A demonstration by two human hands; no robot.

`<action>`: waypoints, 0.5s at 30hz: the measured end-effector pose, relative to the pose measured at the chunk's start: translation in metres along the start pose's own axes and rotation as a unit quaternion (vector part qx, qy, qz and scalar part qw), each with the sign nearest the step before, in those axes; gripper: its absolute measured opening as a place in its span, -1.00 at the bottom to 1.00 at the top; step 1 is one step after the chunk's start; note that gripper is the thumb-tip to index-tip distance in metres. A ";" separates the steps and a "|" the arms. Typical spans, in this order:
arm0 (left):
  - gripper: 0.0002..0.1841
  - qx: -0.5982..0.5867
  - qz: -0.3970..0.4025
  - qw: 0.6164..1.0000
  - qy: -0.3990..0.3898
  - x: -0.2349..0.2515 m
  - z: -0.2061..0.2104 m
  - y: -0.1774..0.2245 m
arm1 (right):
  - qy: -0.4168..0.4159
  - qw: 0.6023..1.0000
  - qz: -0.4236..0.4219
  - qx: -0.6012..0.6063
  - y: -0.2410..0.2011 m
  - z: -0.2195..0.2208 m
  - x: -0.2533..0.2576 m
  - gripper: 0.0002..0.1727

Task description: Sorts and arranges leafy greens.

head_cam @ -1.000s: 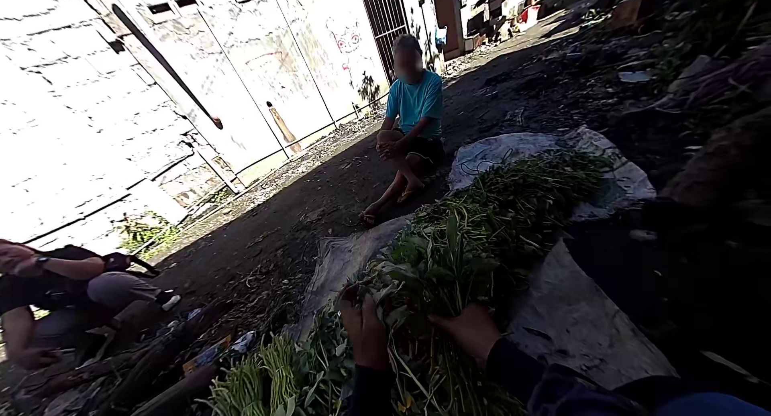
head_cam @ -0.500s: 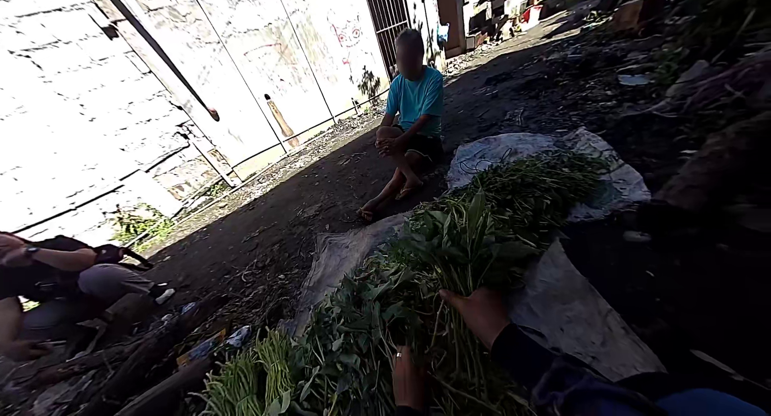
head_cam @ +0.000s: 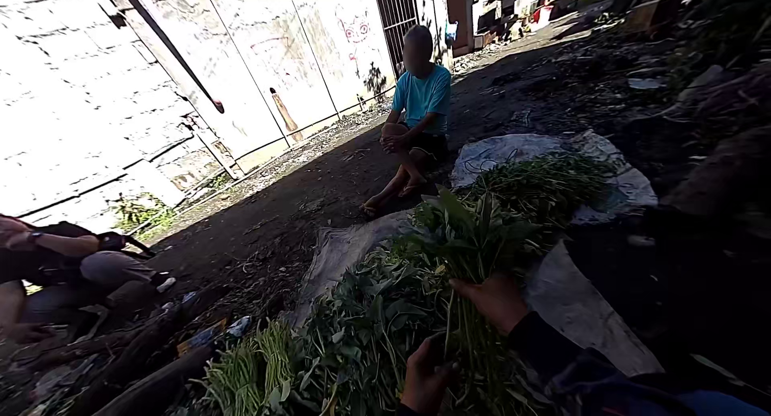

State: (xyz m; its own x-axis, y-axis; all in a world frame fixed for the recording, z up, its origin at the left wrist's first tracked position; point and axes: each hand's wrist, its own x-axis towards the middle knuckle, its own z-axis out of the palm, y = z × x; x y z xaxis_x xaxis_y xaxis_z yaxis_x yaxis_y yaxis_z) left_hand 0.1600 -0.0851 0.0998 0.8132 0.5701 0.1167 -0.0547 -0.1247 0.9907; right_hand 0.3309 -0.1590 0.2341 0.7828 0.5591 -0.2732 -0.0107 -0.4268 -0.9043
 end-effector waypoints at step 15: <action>-0.62 0.303 -0.160 0.938 -0.059 -0.066 -0.007 -0.009 | 0.044 0.995 0.011 0.092 0.007 0.012 0.002 -0.19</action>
State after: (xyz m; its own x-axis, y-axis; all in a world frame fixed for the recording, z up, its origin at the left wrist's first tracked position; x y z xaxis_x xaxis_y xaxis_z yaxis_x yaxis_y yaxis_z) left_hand 0.1032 -0.1161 0.0833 0.7916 0.5685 -0.2242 0.5140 -0.4209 0.7475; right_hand 0.3251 -0.1529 0.2231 0.8328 0.4827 -0.2710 -0.1362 -0.2957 -0.9455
